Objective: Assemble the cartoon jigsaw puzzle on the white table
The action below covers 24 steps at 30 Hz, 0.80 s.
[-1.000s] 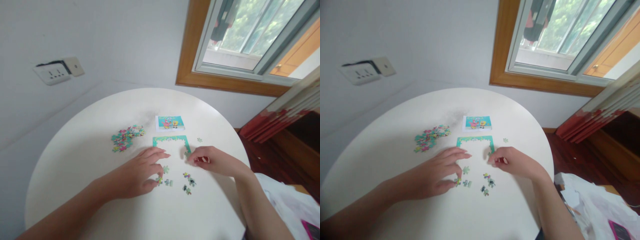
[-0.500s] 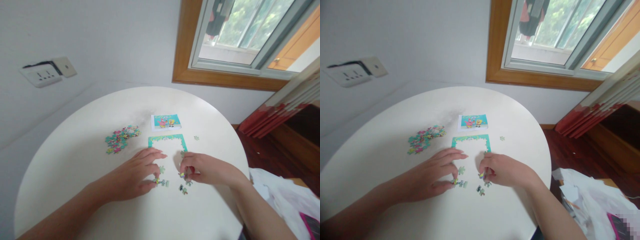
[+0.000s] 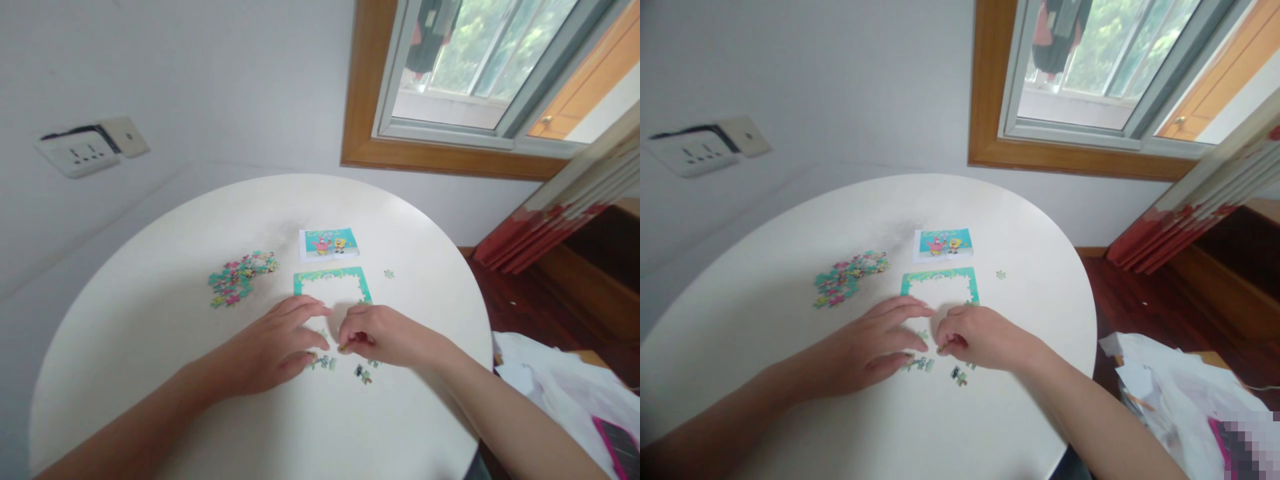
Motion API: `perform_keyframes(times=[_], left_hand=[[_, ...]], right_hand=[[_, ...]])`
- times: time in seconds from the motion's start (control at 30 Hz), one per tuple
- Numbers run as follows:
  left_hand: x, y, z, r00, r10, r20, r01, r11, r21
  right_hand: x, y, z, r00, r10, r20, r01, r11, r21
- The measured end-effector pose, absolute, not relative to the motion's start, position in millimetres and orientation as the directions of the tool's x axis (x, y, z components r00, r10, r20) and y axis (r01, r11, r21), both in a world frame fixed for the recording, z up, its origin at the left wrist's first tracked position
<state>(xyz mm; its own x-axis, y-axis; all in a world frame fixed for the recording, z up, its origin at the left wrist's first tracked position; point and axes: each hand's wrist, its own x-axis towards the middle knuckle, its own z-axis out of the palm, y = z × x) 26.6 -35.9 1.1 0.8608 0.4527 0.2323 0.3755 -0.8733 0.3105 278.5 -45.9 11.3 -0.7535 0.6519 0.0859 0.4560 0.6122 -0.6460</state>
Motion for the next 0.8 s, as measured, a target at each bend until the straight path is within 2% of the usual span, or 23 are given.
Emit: perform_keyframes(times=[0.2, 0.4, 0.5, 0.67, 0.8], left_hand=[[25.3, -36.7, 3.4, 0.847, 0.457, 0.271, 0.377, -0.876, 0.301], [26.0, -36.3, 5.3, 0.860, 0.450, 0.241, 0.364, -0.871, 0.330], [26.3, -36.6, 5.4, 0.859, 0.449, 0.247, 0.365, -0.874, 0.320], [25.6, -37.0, 6.1, 0.860, 0.445, 0.248, 0.367, -0.879, 0.305], [25.5, -36.8, 6.0, 0.855, 0.455, 0.250, 0.372, -0.873, 0.315]], right_hand=[[281.3, -44.5, 17.9, -0.756, 0.643, 0.119, 0.426, 0.622, -0.657], [300.9, -43.8, 32.9, -0.688, 0.724, 0.047, 0.527, 0.543, -0.653], [310.0, -45.3, 36.2, -0.706, 0.707, -0.051, 0.553, 0.505, -0.663], [317.9, -50.2, 35.0, -0.724, 0.600, -0.342, 0.641, 0.399, -0.656], [316.4, -49.8, 31.7, -0.706, 0.621, -0.339, 0.665, 0.419, -0.618]])
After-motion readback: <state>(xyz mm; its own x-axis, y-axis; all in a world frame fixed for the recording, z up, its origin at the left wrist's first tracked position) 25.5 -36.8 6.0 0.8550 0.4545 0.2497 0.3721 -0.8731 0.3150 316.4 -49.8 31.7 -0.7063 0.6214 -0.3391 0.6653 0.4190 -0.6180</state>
